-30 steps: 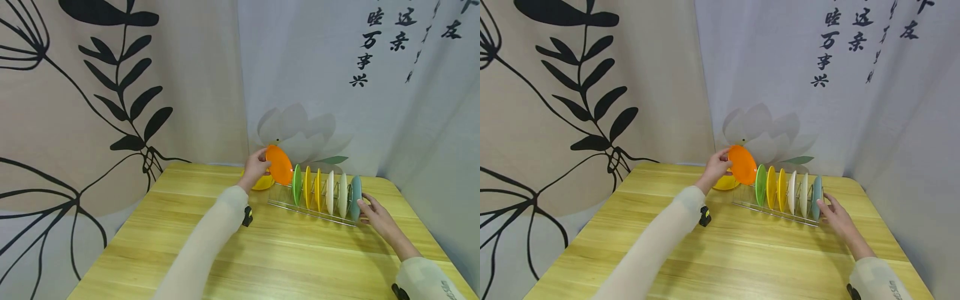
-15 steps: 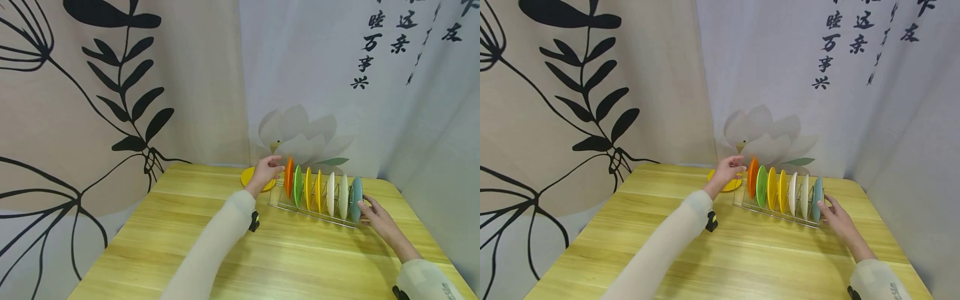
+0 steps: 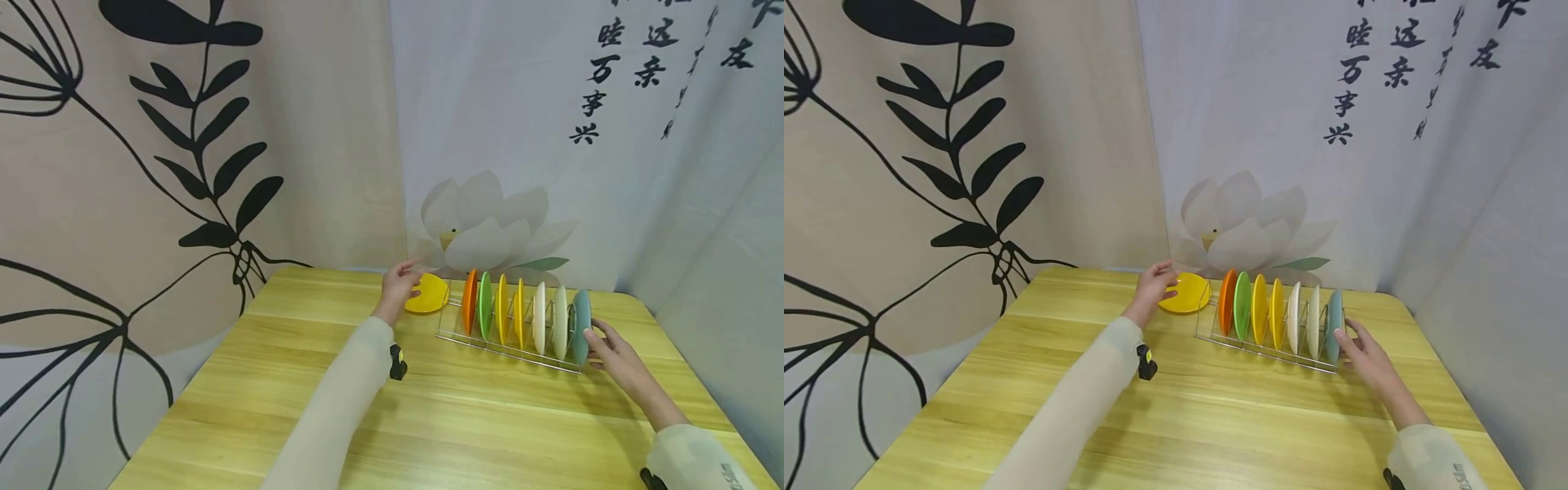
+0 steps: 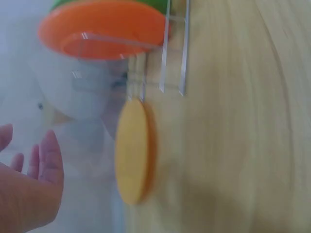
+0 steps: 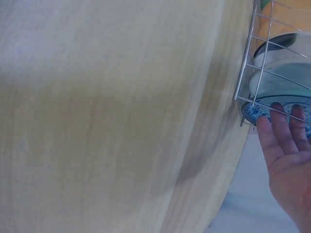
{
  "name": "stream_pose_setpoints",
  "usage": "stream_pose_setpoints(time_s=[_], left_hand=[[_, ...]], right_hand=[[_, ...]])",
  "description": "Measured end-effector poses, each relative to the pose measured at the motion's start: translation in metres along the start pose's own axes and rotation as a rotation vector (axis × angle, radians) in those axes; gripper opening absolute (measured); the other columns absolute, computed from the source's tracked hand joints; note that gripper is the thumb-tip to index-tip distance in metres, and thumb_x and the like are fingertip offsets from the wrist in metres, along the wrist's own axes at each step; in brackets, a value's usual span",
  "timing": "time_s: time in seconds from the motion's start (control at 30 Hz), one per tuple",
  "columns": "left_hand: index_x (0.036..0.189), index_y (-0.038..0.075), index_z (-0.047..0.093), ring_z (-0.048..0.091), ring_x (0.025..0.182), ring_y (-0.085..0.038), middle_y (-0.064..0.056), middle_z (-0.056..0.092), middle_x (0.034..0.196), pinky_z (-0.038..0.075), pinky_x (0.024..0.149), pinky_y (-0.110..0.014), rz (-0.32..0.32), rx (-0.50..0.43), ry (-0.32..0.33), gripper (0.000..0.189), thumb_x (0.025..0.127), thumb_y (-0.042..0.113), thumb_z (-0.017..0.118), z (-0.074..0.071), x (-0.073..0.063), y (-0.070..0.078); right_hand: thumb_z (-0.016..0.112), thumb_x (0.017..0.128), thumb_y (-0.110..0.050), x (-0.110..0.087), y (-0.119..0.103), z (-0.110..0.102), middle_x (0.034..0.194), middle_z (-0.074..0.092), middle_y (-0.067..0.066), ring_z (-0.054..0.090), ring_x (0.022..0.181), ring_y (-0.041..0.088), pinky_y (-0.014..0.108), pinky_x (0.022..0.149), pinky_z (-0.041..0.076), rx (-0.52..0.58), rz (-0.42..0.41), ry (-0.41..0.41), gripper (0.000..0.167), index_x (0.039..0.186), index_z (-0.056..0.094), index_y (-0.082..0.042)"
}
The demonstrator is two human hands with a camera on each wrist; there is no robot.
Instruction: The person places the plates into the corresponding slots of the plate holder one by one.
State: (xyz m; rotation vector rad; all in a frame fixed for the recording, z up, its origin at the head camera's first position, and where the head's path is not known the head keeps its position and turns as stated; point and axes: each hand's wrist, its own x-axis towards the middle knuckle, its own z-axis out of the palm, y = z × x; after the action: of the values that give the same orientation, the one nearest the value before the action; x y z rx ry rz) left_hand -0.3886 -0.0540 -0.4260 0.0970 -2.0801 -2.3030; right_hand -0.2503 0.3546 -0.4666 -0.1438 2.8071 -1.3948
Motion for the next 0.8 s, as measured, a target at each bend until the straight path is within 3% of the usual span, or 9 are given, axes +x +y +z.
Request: stream_pose_setpoints(time_s=[0.2,0.33,0.47,0.6,0.8], left_hand=[[0.141,0.004,0.050,0.058,0.093,-0.025,-0.012,0.055,0.113,0.052,0.092,-0.046,-0.112,-0.087,0.139,0.050,0.096,0.014,0.067,-0.026,-0.001,-0.027],[0.146,0.003,0.044,0.056,0.097,-0.026,-0.013,0.053,0.117,0.051,0.094,-0.045,-0.159,-0.110,0.194,0.055,0.097,0.016,0.065,-0.034,-0.004,-0.042],[0.149,0.005,0.039,0.053,0.112,-0.032,-0.015,0.051,0.131,0.050,0.095,-0.044,-0.202,-0.110,0.206,0.058,0.098,0.019,0.063,-0.035,-0.005,-0.053],[0.151,0.005,0.036,0.051,0.113,-0.030,-0.013,0.046,0.142,0.049,0.096,-0.045,-0.235,-0.120,0.195,0.060,0.100,0.022,0.061,-0.031,0.000,-0.062],[0.150,0.000,0.036,0.052,0.104,-0.028,-0.015,0.048,0.133,0.051,0.094,-0.045,-0.239,-0.143,0.188,0.058,0.101,0.021,0.058,-0.024,0.011,-0.071]], right_hand=[[0.029,0.108,-0.044,0.002,0.004,0.000,0.136,0.040,0.041,0.055,0.113,0.047,0.051,0.088,0.054,0.006,0.005,0.004,0.073,0.156,0.004,0.006],[0.029,0.108,-0.043,0.003,0.003,0.000,0.136,0.041,0.041,0.055,0.113,0.046,0.050,0.088,0.054,0.008,0.007,0.008,0.073,0.155,0.005,0.006],[0.030,0.108,-0.044,0.003,0.002,0.000,0.135,0.042,0.042,0.057,0.112,0.045,0.050,0.088,0.055,0.015,0.011,0.015,0.073,0.156,0.006,0.006],[0.030,0.108,-0.046,0.002,0.000,0.000,0.135,0.042,0.040,0.056,0.112,0.044,0.052,0.089,0.054,0.018,0.015,0.014,0.074,0.156,0.005,0.005],[0.030,0.107,-0.047,0.001,-0.001,0.000,0.135,0.042,0.037,0.056,0.112,0.043,0.051,0.090,0.053,0.020,0.022,0.018,0.075,0.157,0.006,0.003]])
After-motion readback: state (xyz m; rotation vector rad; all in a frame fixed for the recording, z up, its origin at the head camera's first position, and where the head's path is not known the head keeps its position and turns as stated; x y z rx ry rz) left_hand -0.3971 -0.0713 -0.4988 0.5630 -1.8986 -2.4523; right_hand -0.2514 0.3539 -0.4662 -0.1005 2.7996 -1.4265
